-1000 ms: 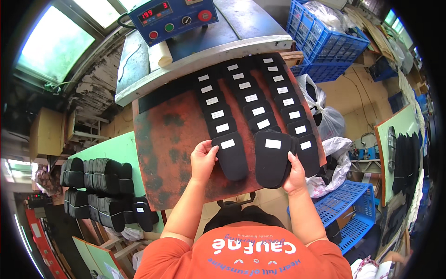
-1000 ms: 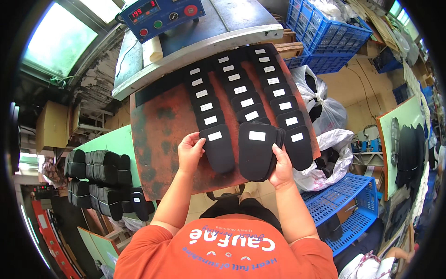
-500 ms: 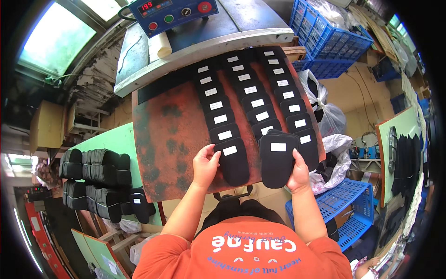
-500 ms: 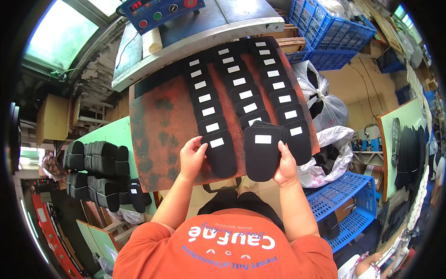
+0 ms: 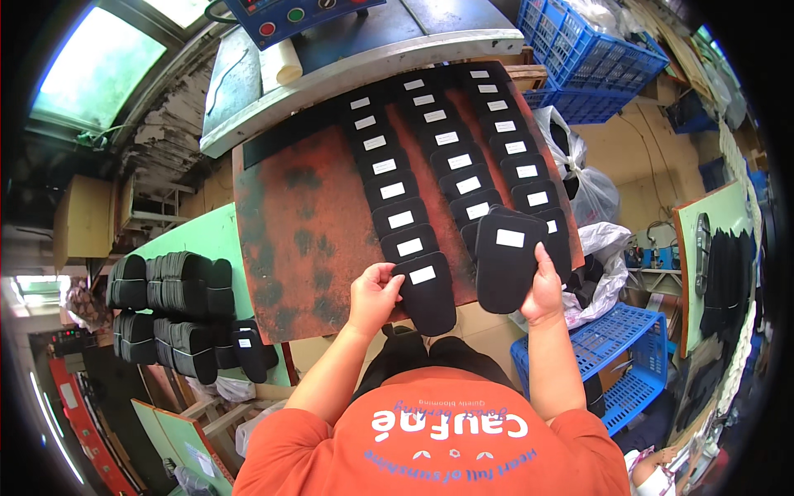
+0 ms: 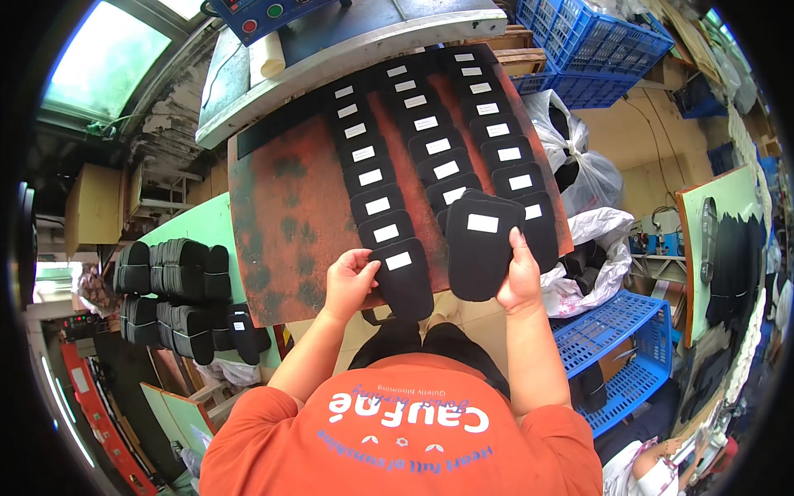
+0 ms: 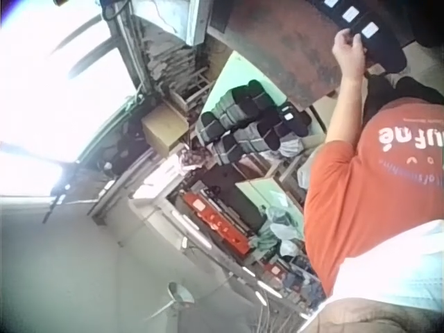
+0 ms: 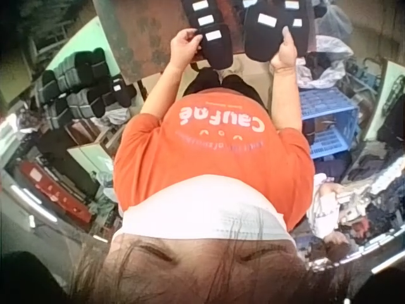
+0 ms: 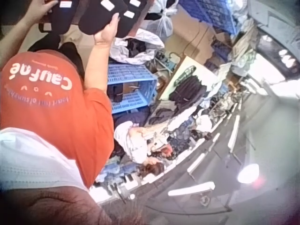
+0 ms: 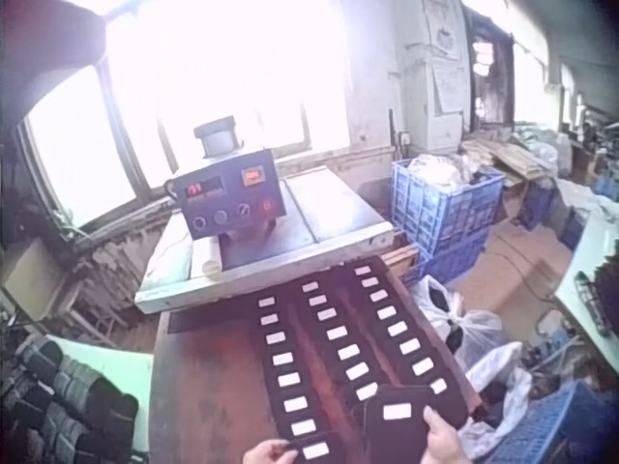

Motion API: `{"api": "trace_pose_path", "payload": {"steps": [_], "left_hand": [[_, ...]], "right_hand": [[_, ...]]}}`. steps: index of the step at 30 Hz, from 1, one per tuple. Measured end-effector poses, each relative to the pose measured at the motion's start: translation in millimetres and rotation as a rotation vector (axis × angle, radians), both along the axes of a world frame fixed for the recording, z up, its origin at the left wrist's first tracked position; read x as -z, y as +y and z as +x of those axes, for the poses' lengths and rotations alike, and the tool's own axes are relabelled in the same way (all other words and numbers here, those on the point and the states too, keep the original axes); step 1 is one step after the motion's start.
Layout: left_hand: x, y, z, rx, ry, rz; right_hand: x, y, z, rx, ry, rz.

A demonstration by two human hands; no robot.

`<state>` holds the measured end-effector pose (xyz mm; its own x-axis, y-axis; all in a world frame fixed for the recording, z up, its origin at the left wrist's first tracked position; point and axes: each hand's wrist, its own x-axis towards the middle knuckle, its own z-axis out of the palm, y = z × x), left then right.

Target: Sorts and stacks black shoe heel or tongue components, aligning them before placing them in a storage bag.

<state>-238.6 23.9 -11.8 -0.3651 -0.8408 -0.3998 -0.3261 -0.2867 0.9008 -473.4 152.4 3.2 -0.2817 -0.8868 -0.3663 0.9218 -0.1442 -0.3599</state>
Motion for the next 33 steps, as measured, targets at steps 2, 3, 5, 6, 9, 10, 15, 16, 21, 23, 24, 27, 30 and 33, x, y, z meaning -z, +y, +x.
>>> {"api": "trace_pose_path", "payload": {"steps": [2, 3, 5, 6, 9, 10, 15, 16, 21, 23, 24, 27, 30, 33], "left_hand": [[-1.0, -0.7, 0.9, 0.019, -0.074, -0.111], [-2.0, -1.4, 1.8, 0.064, -0.081, -0.326], [-12.8, -1.1, -2.2, 0.145, 0.053, -0.413], [-33.9, 0.1, -10.2, 0.175, 0.117, -0.273], [-39.5, -23.3, -15.7, 0.088, 0.257, -0.004], [-34.2, -42.1, -16.0, 0.007, 0.313, -0.086], [5.3, -212.5, 8.3, -0.246, 0.284, -0.069], [6.5, -240.9, 11.2, -0.238, 0.086, -0.130], [32.1, -325.6, 11.2, -0.109, -0.158, -0.459], [10.9, -314.2, -0.6, -0.012, -0.389, -0.583], [-10.6, -299.2, -0.1, -0.019, -0.407, -0.565], [-20.7, -239.1, 4.8, 0.184, 0.027, -0.245], [-5.7, -239.8, 12.0, 0.013, 0.169, -0.187], [0.3, -282.2, 18.5, -0.132, 0.010, -0.311]], "right_hand": [[-2.5, -8.3, 12.9, 0.081, 0.153, 0.095], [-2.6, -14.2, 20.8, 0.096, 0.148, 0.092], [-7.1, -35.2, 43.5, 0.101, 0.212, 0.103], [-6.1, -44.4, 54.2, 0.092, 0.225, 0.121], [-4.0, -79.1, 74.6, 0.122, 0.178, 0.094], [-6.9, -89.3, 78.9, 0.162, 0.168, 0.097], [-15.5, -128.9, 74.3, 0.047, -0.002, -0.079], [-16.9, -137.2, 78.5, 0.045, -0.055, -0.102], [-6.3, -184.8, 99.8, 0.008, 0.017, 0.018], [5.1, -198.9, 99.9, 0.022, 0.000, 0.043], [8.1, -208.1, 102.3, 0.051, 0.086, 0.068], [9.5, -232.3, 108.4, 0.127, 0.244, 0.162], [9.8, -244.6, 109.0, 0.171, 0.386, 0.249], [1.9, -238.9, 96.0, 0.125, 0.218, 0.065]]}}
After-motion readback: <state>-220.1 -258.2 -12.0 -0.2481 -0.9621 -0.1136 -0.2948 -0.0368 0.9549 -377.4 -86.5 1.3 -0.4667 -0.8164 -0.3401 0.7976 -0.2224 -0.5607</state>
